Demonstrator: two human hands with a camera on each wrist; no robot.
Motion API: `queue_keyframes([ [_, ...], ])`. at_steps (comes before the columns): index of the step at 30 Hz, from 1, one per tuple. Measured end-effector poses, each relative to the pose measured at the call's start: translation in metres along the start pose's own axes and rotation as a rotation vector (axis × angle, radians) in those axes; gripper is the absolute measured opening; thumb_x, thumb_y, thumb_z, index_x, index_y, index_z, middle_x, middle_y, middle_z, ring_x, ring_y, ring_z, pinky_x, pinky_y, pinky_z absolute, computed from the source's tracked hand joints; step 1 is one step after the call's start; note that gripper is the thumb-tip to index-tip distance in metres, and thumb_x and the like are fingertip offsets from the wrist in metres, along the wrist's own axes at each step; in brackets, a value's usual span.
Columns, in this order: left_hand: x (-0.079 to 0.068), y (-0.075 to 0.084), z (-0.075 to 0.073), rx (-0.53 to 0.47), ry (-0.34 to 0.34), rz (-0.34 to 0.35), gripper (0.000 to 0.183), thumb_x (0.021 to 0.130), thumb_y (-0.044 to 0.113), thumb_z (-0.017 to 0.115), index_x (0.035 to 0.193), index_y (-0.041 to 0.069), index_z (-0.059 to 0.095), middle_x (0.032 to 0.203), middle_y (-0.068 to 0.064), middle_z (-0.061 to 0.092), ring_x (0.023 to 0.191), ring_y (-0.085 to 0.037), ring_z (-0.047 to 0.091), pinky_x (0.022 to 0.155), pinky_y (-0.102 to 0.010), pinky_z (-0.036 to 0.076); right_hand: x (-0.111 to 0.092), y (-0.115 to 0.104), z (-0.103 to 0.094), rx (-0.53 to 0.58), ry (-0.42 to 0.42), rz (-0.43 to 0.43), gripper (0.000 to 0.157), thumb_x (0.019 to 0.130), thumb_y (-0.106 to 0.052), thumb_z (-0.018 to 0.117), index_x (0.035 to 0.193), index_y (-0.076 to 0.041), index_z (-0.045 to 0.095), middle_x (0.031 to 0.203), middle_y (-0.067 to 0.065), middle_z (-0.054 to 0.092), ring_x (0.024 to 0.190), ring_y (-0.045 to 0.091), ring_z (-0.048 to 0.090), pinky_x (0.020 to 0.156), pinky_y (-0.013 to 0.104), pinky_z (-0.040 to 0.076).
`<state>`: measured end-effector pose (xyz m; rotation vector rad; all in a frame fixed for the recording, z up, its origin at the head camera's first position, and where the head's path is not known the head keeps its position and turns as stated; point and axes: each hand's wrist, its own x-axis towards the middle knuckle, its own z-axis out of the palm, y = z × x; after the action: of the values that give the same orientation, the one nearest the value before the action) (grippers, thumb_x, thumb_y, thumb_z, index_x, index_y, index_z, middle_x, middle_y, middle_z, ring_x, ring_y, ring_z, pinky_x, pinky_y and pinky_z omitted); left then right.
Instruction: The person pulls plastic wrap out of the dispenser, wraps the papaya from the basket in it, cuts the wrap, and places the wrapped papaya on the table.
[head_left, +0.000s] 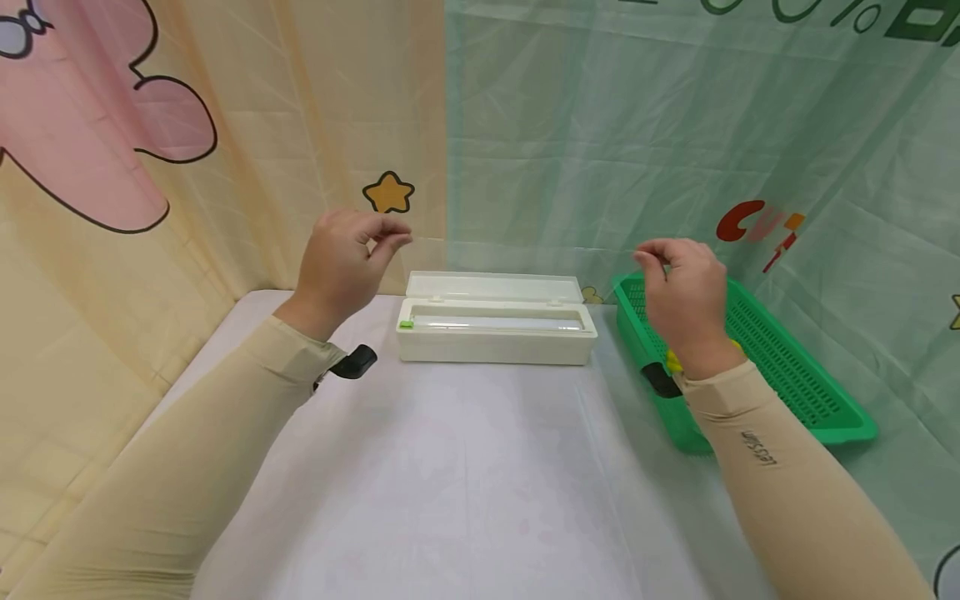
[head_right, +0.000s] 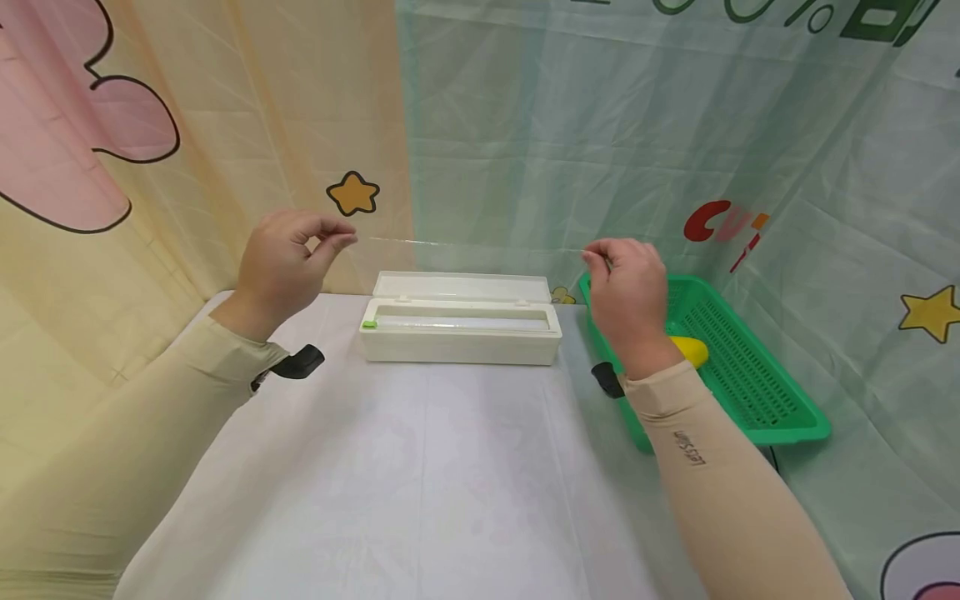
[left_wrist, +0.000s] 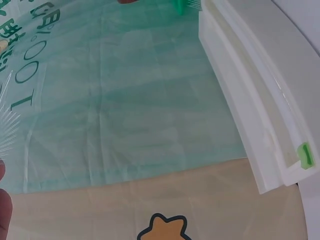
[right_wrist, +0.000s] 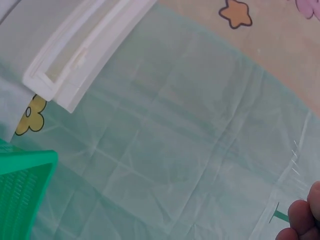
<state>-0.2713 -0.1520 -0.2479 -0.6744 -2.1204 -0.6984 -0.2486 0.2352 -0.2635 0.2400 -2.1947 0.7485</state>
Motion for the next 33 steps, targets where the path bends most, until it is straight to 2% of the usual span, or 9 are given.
queue_keyframes([
  [6, 0.001, 0.004, -0.006, -0.026, 0.056, 0.063, 0.011, 0.094, 0.01, 0.079, 0.098, 0.0, 0.081, 0.084, -0.014, 0.078, 0.067, -0.028, 0.055, 0.079, -0.043, 0.043, 0.001, -0.001, -0.005, 0.01, 0.055, -0.05, 0.024, 0.104, -0.015, 0.066, 0.104, 0.007, 0.076, 0.101, 0.026, 0.075, 0.096, 0.04, 0.062, 0.091, 0.051, 0.047],
  [10, 0.003, 0.008, -0.011, -0.039, 0.088, 0.098, 0.011, 0.094, 0.009, 0.078, 0.097, -0.001, 0.081, 0.084, -0.015, 0.079, 0.066, -0.027, 0.054, 0.076, -0.041, 0.04, 0.002, -0.004, -0.009, 0.01, 0.089, -0.075, 0.023, 0.103, -0.013, 0.067, 0.103, 0.008, 0.075, 0.1, 0.026, 0.074, 0.094, 0.041, 0.062, 0.088, 0.044, 0.046],
  [15, 0.004, 0.011, -0.016, -0.041, 0.129, 0.133, 0.009, 0.095, 0.008, 0.078, 0.094, -0.001, 0.08, 0.084, -0.015, 0.078, 0.066, -0.027, 0.054, 0.075, -0.041, 0.039, 0.002, -0.009, -0.014, 0.04, 0.125, -0.09, 0.023, 0.103, -0.012, 0.067, 0.101, 0.01, 0.074, 0.097, 0.028, 0.074, 0.092, 0.043, 0.06, 0.083, 0.031, 0.038],
  [22, 0.006, 0.016, -0.022, -0.044, 0.174, 0.158, 0.011, 0.095, 0.01, 0.078, 0.093, -0.001, 0.08, 0.081, -0.016, 0.077, 0.066, -0.028, 0.055, 0.074, -0.039, 0.038, 0.002, -0.017, -0.021, 0.091, 0.167, -0.093, 0.022, 0.102, -0.011, 0.069, 0.1, 0.01, 0.076, 0.097, 0.027, 0.074, 0.093, 0.039, 0.06, 0.085, 0.026, 0.037],
  [25, 0.007, 0.02, -0.025, -0.045, 0.185, 0.164, 0.013, 0.096, 0.012, 0.078, 0.093, -0.001, 0.081, 0.081, -0.017, 0.077, 0.067, -0.028, 0.056, 0.076, -0.039, 0.039, 0.002, -0.021, -0.024, 0.102, 0.199, -0.089, 0.023, 0.102, -0.013, 0.07, 0.099, 0.009, 0.077, 0.096, 0.026, 0.075, 0.09, 0.029, 0.06, 0.085, 0.023, 0.037],
  [30, 0.007, 0.026, -0.03, -0.067, 0.205, 0.163, 0.012, 0.095, 0.011, 0.079, 0.093, -0.001, 0.081, 0.081, -0.018, 0.076, 0.067, -0.024, 0.055, 0.079, -0.036, 0.038, 0.001, -0.024, -0.029, 0.113, 0.226, -0.092, 0.024, 0.102, -0.015, 0.07, 0.099, 0.009, 0.077, 0.095, 0.026, 0.074, 0.09, -0.006, 0.048, 0.085, 0.02, 0.037],
  [33, 0.006, 0.03, -0.032, -0.089, 0.228, 0.161, 0.011, 0.094, 0.009, 0.079, 0.092, -0.001, 0.081, 0.079, -0.018, 0.075, 0.067, -0.023, 0.055, 0.08, -0.032, 0.036, 0.001, -0.025, -0.032, 0.126, 0.247, -0.11, 0.025, 0.102, -0.014, 0.07, 0.099, 0.01, 0.076, 0.093, 0.026, 0.073, 0.091, -0.015, 0.045, 0.086, 0.018, 0.037],
])
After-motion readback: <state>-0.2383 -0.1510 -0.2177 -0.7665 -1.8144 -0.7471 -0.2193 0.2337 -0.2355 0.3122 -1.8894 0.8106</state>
